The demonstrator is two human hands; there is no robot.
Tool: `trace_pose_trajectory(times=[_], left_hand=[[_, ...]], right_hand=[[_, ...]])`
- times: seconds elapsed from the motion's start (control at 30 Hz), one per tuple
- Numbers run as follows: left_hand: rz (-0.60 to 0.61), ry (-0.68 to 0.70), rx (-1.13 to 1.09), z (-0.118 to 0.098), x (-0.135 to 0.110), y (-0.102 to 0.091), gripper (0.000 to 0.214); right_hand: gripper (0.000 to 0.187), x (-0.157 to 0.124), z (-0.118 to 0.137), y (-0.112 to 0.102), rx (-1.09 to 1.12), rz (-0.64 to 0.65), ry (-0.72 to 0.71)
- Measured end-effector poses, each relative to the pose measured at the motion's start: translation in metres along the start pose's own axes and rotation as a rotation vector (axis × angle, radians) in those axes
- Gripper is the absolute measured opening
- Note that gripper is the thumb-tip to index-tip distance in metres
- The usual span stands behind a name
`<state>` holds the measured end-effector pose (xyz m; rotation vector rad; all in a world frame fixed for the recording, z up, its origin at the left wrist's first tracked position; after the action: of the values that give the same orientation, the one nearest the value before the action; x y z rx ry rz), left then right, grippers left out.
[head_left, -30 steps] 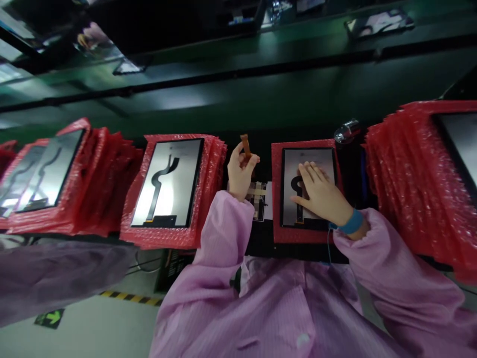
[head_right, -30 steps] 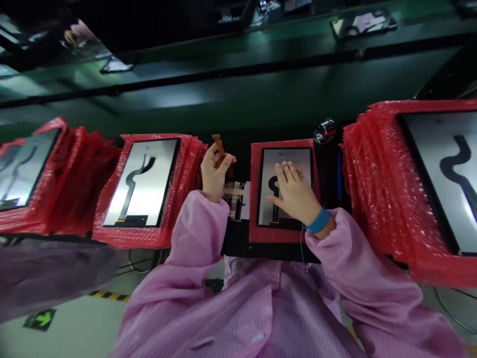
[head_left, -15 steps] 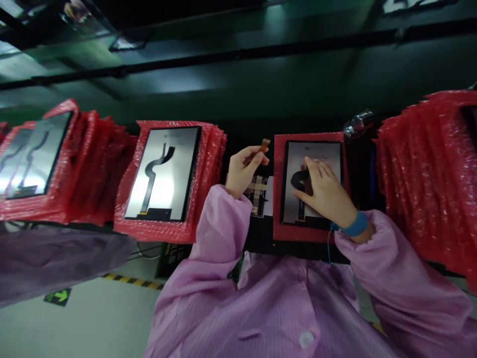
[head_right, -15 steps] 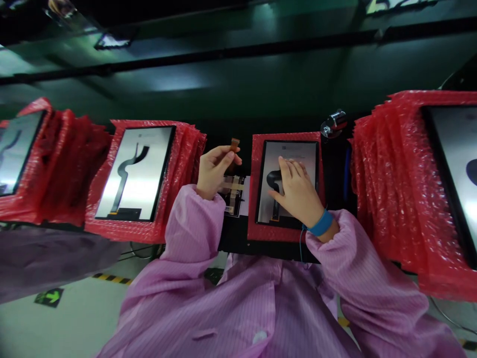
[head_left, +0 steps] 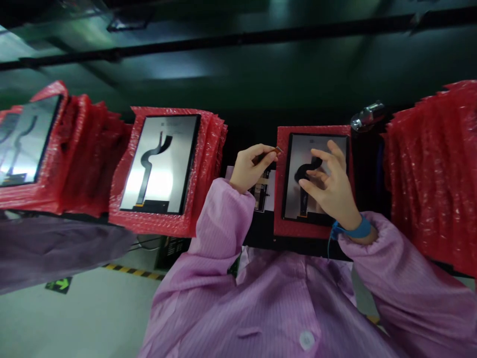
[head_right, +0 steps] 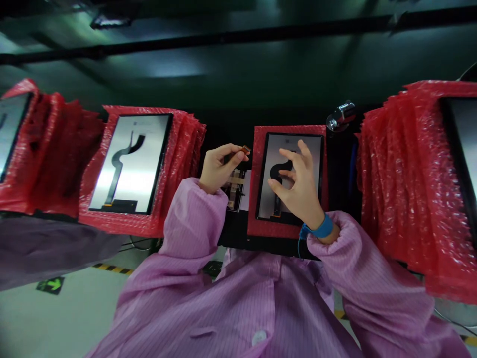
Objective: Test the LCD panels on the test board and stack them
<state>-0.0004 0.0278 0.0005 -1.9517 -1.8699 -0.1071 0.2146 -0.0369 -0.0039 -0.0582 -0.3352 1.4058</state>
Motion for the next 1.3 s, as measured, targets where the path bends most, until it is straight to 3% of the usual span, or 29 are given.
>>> trace_pose_trajectory(times=[0.2, 0.53, 0.6, 0.7, 0.73, 0.83, 0.97, 1.07, 1.17, 1.3], left_hand=[[0.016, 0.020, 0.019, -0.002, 0.000, 0.001, 0.020], [0.025, 0.048, 0.079, -0.004, -0.001, -0.001, 0.025], [0.032, 0.058, 0.093, -0.004, -0.001, -0.001, 0.024], [0.086, 0.101, 0.148, -0.007, -0.001, -0.001, 0.024], [0.111, 0.118, 0.197, -0.008, -0.001, -0.001, 0.025], [0.181, 0.160, 0.370, -0.011, -0.002, -0.001, 0.024], [0.265, 0.184, 0.429, -0.013, -0.003, 0.000, 0.022], [0.331, 0.211, 0.437, -0.013, -0.004, 0.002, 0.022], [0.394, 0.240, 0.414, -0.013, -0.005, 0.003, 0.020], [0.429, 0.243, 0.396, -0.013, -0.006, 0.004, 0.020]], right_hand=[[0.054, -0.005, -0.008, 0.006, 0.129, -0.030, 0.051], [0.093, -0.002, -0.022, 0.005, 0.315, -0.154, 0.071], [0.083, -0.001, -0.018, 0.007, 0.402, -0.124, 0.135], [0.036, -0.001, -0.009, 0.015, 0.481, 0.037, 0.231], [0.039, -0.001, -0.006, 0.017, 0.478, 0.088, 0.236], [0.059, 0.000, 0.003, 0.020, 0.336, 0.148, 0.082], [0.034, 0.002, 0.009, 0.018, -0.034, 0.163, -0.265], [0.022, 0.005, 0.008, 0.017, -0.213, 0.147, -0.436], [0.019, 0.007, 0.006, 0.018, -0.323, 0.125, -0.517], [0.019, 0.009, 0.003, 0.020, -0.341, 0.089, -0.500]])
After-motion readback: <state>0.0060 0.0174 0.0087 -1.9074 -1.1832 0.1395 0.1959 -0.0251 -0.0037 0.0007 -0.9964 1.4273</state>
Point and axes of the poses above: each hand's wrist, its own x-axis towards the middle knuckle, its own y-axis out of the palm, z = x × y, the point moved 2 cm from there along x, towards the middle knuckle, and after that the axes turned 9 degrees about -z, right-handed, at the moved point
